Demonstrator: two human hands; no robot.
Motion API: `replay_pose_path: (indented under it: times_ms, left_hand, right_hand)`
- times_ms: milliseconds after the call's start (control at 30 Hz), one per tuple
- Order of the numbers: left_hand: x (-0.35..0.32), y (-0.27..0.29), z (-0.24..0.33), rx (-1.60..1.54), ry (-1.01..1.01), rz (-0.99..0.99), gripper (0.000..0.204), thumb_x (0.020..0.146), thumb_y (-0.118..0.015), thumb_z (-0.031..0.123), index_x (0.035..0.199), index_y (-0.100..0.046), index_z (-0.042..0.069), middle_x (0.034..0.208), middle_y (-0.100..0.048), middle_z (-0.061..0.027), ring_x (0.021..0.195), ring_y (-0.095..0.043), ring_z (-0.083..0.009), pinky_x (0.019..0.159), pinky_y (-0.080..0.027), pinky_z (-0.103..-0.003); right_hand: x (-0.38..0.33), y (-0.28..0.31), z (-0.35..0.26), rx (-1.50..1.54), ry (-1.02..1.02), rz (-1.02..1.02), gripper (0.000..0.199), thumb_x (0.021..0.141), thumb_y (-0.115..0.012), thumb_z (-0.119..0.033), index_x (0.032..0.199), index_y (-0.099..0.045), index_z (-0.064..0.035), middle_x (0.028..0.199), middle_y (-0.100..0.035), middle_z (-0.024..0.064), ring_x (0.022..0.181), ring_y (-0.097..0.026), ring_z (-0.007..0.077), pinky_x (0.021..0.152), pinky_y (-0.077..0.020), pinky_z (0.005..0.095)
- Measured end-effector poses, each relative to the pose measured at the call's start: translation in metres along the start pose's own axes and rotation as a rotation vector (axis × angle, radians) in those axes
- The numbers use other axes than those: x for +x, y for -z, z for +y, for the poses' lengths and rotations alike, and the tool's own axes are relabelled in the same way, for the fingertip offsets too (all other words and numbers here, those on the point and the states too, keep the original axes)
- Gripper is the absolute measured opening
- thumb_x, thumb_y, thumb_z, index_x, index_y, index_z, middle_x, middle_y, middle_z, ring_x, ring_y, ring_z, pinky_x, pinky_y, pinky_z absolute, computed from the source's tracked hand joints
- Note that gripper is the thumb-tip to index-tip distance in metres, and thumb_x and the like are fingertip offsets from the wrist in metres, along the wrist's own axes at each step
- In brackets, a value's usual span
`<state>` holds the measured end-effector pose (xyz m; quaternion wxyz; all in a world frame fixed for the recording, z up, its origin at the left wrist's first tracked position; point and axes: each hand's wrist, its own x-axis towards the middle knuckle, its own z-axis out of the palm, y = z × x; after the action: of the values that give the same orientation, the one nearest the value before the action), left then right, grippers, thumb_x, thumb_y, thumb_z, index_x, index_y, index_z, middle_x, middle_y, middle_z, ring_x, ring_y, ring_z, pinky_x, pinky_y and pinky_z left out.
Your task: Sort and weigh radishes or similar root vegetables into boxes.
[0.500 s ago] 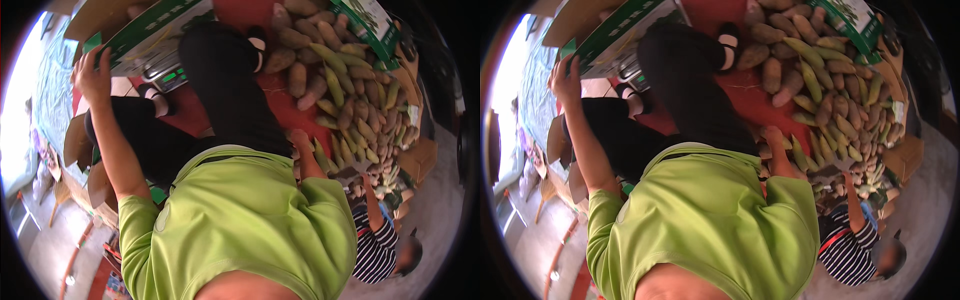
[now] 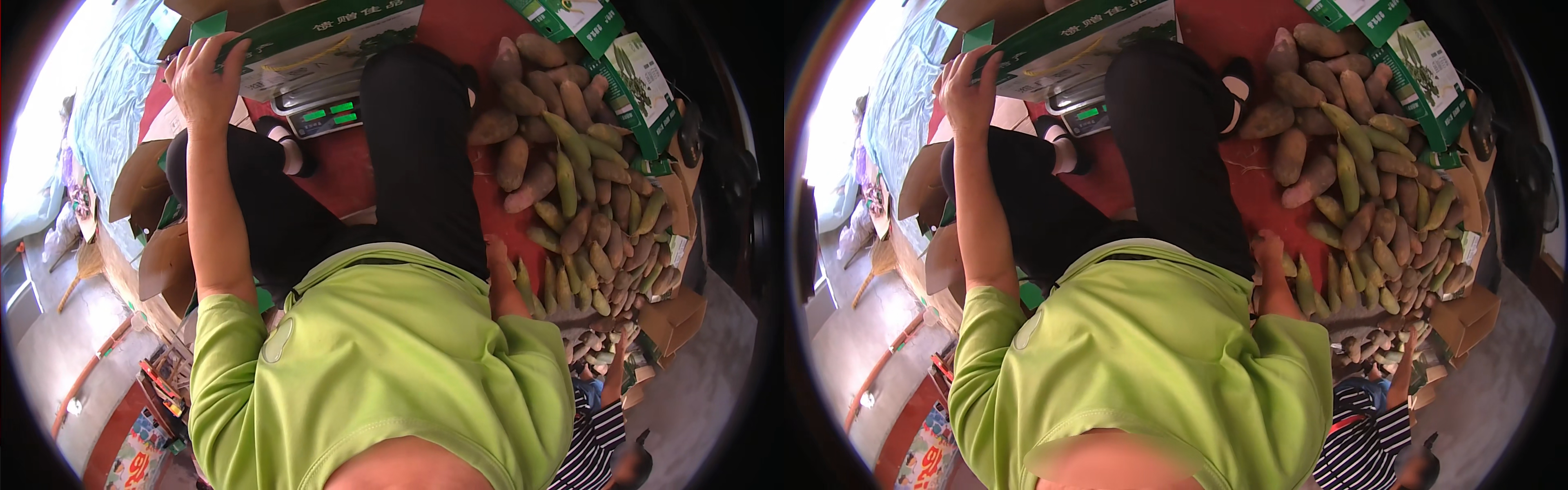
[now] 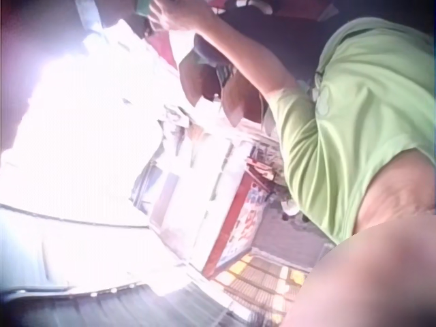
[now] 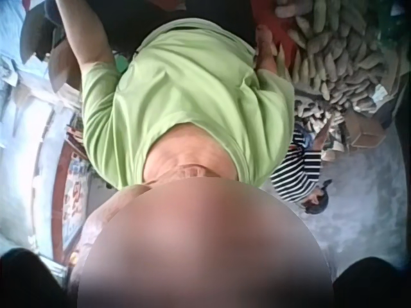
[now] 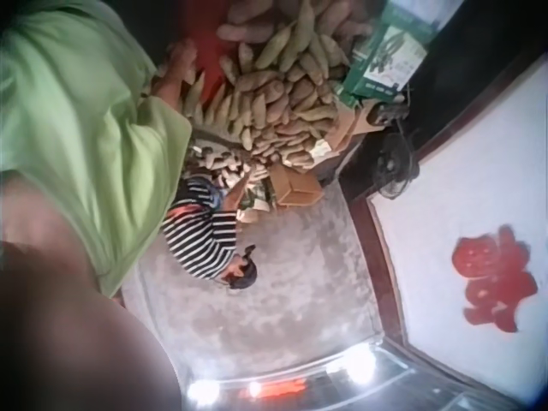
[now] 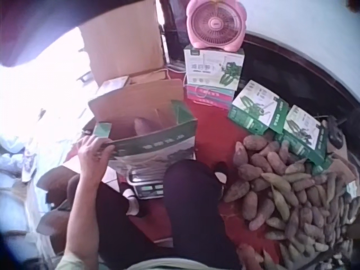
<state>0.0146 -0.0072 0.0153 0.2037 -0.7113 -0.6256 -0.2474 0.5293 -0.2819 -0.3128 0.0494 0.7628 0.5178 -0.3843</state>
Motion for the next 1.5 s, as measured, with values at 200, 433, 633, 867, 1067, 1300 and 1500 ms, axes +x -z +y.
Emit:
replay_pose_path:
  times_ms: [200, 433, 633, 867, 1067, 1300, 1500]
  left_hand:
    - [-0.001, 0.006, 0.001, 0.016, 0.006, -0.009, 0.015, 0.078, -0.067, 0.029, 0.086, -0.067, 0.017, 0.080, -0.064, 0.0015, 0.082, -0.059, -0.0204, 0.081, -0.038, -0.036]
    - [0.001, -0.004, 0.001, -0.001, -0.028, 0.028, 0.015, 0.077, -0.067, 0.028, 0.086, -0.067, 0.016, 0.080, -0.064, 0.0010, 0.081, -0.059, -0.0199, 0.082, -0.039, -0.035]
    - [0.000, 0.005, 0.001, 0.029, -0.019, 0.013, 0.014, 0.078, -0.067, 0.025, 0.088, -0.067, 0.016, 0.084, -0.065, 0.0019, 0.082, -0.060, -0.0188, 0.083, -0.037, -0.034]
    - [0.001, 0.001, 0.003, 0.029, -0.031, 0.008, 0.016, 0.077, -0.067, 0.029, 0.086, -0.066, 0.015, 0.080, -0.063, 0.0019, 0.081, -0.059, -0.0192, 0.081, -0.038, -0.036]
    - [0.000, 0.007, 0.002, 0.022, 0.012, 0.006, 0.020, 0.077, -0.067, 0.033, 0.085, -0.067, 0.015, 0.077, -0.062, 0.0023, 0.080, -0.058, -0.0193, 0.081, -0.038, -0.037]
    - [0.002, 0.012, 0.003, -0.028, 0.009, -0.005, 0.020, 0.076, -0.067, 0.033, 0.083, -0.066, 0.014, 0.076, -0.061, 0.0012, 0.081, -0.058, -0.0208, 0.080, -0.038, -0.037]
    - [0.002, 0.016, 0.003, -0.060, 0.042, -0.058, 0.018, 0.076, -0.068, 0.027, 0.085, -0.066, 0.012, 0.082, -0.064, 0.0000, 0.084, -0.059, -0.0212, 0.082, -0.038, -0.036]
  right_hand:
    - [-0.004, 0.011, -0.033, -0.343, -0.046, -0.221, 0.037, 0.080, -0.054, -0.030, 0.117, -0.055, -0.0213, 0.124, -0.051, 0.0057, 0.116, -0.045, 0.0275, 0.090, -0.0423, 0.0430]
    - [-0.004, -0.029, 0.022, -0.699, 0.212, -0.147, 0.037, 0.087, -0.046, -0.018, 0.122, -0.049, -0.0286, 0.132, -0.040, -0.0020, 0.118, -0.041, 0.0235, 0.086, -0.0431, 0.0456]
    - [0.011, -0.040, 0.024, -0.846, 0.216, -0.228, 0.034, 0.087, -0.046, -0.020, 0.119, -0.051, -0.0279, 0.114, -0.046, 0.0011, 0.109, -0.045, 0.0217, 0.079, -0.0447, 0.0436]
    - [-0.010, -0.011, 0.008, -0.782, 0.214, -0.126, 0.026, 0.089, -0.043, -0.022, 0.114, -0.050, -0.0229, 0.113, -0.048, 0.0020, 0.107, -0.048, 0.0250, 0.080, -0.0455, 0.0456]
    - [-0.026, 0.057, -0.040, -0.549, -0.052, -0.146, 0.045, 0.074, -0.064, -0.014, 0.115, -0.046, -0.0141, 0.116, -0.052, 0.0121, 0.108, -0.050, 0.0338, 0.086, -0.0450, 0.0463]
    - [-0.001, 0.124, -0.040, 0.151, 0.143, 0.427, 0.045, 0.069, -0.069, -0.002, 0.110, -0.050, -0.0061, 0.108, -0.054, 0.0141, 0.103, -0.053, 0.0309, 0.090, -0.0410, 0.0389]
    - [-0.001, 0.234, -0.178, 0.498, 0.412, 0.675, 0.043, 0.077, -0.065, -0.004, 0.117, -0.049, -0.0005, 0.116, -0.053, 0.0119, 0.107, -0.050, 0.0227, 0.094, -0.0386, 0.0329]
